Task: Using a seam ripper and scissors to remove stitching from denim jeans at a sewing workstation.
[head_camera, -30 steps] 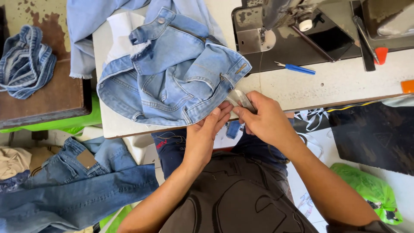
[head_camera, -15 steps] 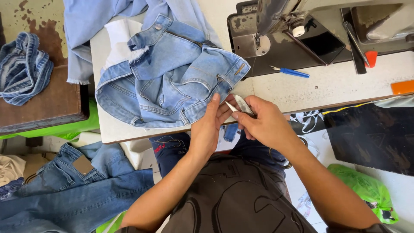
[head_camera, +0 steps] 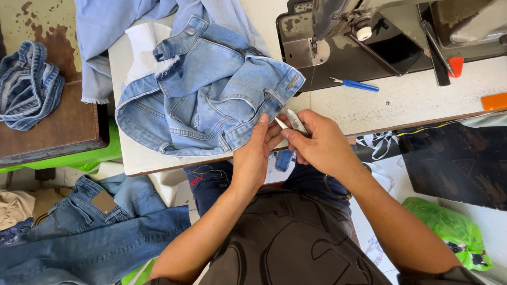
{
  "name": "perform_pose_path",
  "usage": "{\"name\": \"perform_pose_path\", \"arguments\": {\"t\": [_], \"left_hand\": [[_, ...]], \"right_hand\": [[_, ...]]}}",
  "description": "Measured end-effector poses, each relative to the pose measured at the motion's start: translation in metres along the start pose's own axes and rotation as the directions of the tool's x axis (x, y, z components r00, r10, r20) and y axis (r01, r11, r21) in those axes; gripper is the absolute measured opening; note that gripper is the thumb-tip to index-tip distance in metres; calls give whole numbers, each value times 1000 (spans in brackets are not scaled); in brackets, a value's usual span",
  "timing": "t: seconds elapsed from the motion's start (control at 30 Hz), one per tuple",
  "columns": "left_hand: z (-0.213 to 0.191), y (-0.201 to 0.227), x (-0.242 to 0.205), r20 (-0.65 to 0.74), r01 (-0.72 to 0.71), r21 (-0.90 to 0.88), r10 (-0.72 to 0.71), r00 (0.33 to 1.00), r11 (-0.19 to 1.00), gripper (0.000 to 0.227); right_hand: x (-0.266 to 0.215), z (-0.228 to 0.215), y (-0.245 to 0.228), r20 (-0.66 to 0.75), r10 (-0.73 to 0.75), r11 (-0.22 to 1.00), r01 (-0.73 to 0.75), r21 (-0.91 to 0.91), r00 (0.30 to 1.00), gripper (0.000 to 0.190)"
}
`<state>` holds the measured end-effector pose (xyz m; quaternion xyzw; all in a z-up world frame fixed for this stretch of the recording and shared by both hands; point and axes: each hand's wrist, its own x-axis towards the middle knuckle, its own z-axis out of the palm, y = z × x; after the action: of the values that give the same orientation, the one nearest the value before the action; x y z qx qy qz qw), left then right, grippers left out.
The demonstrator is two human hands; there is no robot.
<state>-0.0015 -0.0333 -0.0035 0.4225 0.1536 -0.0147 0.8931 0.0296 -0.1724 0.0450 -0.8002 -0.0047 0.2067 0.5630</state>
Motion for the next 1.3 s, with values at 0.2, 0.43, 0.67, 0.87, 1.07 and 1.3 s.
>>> {"name": "perform_pose_path", "arguments": {"t": [0.2, 0.43, 0.67, 0.87, 1.07, 1.3], "left_hand": [[10, -5, 11, -142, -43, 112, 59, 988, 993, 43], [-11, 1, 16, 95, -466, 695, 572, 815, 548, 22], [-26, -14, 16, 206, -568, 620, 586, 784, 541, 25], [-20, 13, 9, 294, -625, 623, 599, 745, 471, 23], [-35, 19, 7, 393, -676, 661, 617, 681, 324, 19], [-27, 35, 3, 460, -696, 679, 602, 652, 235, 19]], "right_hand": [[12, -1, -8, -14, 10, 1000, -10, -20, 1000, 18], [19, 5, 11, 34, 53, 935, -61, 349, 998, 12], [18, 10, 17, -170, -33, 999, 35, 11, 985, 10], [12, 11, 6, 17, 53, 898, -55, 436, 998, 18], [8, 17, 6, -18, 1, 903, 7, 429, 1000, 8], [11, 22, 29, -310, -300, 876, 132, -465, 902, 19]]}}
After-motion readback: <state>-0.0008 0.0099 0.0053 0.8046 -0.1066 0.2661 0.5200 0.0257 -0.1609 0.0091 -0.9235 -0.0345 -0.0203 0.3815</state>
